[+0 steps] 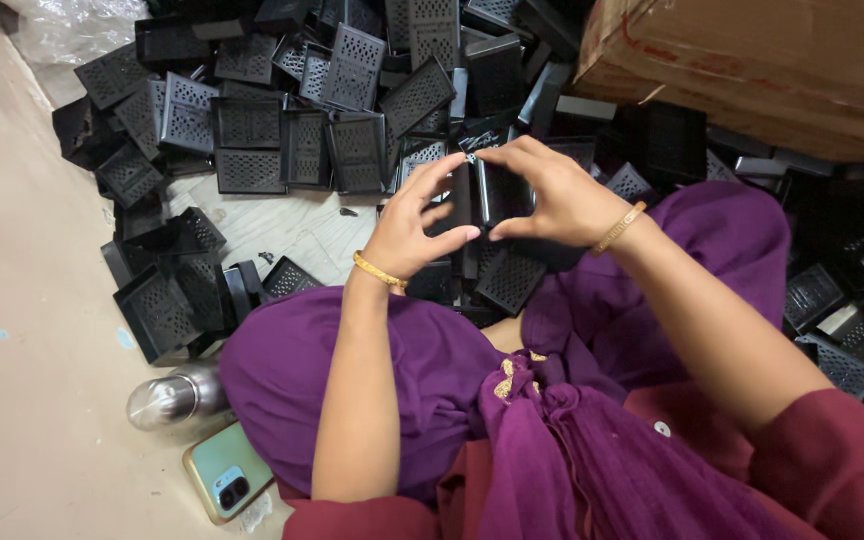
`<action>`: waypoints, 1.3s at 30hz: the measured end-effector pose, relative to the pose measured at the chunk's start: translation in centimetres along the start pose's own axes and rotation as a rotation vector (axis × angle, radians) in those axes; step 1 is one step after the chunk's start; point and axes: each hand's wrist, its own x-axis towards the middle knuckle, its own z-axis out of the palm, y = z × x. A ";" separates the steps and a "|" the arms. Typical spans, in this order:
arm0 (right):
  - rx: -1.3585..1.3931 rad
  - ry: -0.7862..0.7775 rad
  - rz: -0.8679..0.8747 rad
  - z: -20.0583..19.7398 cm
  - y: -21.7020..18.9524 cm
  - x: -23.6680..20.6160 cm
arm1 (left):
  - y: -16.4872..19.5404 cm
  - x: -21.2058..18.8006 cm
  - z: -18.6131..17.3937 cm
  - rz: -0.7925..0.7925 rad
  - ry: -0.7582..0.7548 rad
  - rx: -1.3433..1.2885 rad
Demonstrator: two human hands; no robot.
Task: The person sits on the floor and repeatedly picks up two black plastic components, snaps them together, and places the assembled unit into a cardboard box. The process is repeated continuously with many identical parts.
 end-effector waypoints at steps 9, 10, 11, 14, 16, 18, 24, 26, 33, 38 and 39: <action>0.047 0.062 -0.046 -0.1 -1.3 -0.4 | 1.7 0.2 0.8 0.045 0.043 0.098; 0.046 0.072 -0.041 0.0 -1.4 -0.5 | 1.8 0.2 0.9 0.038 0.040 0.094; 0.047 0.081 -0.038 0.0 -1.4 -0.5 | 1.9 0.2 1.0 0.046 0.040 0.080; 0.043 0.088 -0.045 0.2 -1.5 -0.5 | 1.6 0.1 1.0 0.061 0.036 0.045; 0.067 0.065 -0.032 0.1 -1.5 -0.5 | 1.0 0.1 1.1 0.057 0.020 0.025; 0.122 0.026 -0.002 0.0 -1.5 -0.4 | 0.0 0.2 1.1 0.008 0.077 0.064; -0.008 0.217 -0.163 0.2 -1.5 -0.9 | -3.4 1.3 -0.5 -0.016 0.260 -0.477; -0.054 0.275 -0.148 0.5 -1.7 -1.0 | -3.9 1.2 -0.9 -0.106 0.253 -0.608; -0.066 0.289 -0.039 0.0 -3.2 -1.1 | -4.2 1.1 -0.7 -0.151 0.147 -0.736; -0.464 0.939 -0.127 -8.1 1.3 -3.8 | -7.1 2.0 -1.1 -0.148 0.270 -0.124; -0.490 0.951 0.054 -9.7 2.8 -4.6 | -7.9 1.9 -1.3 -0.144 0.284 0.253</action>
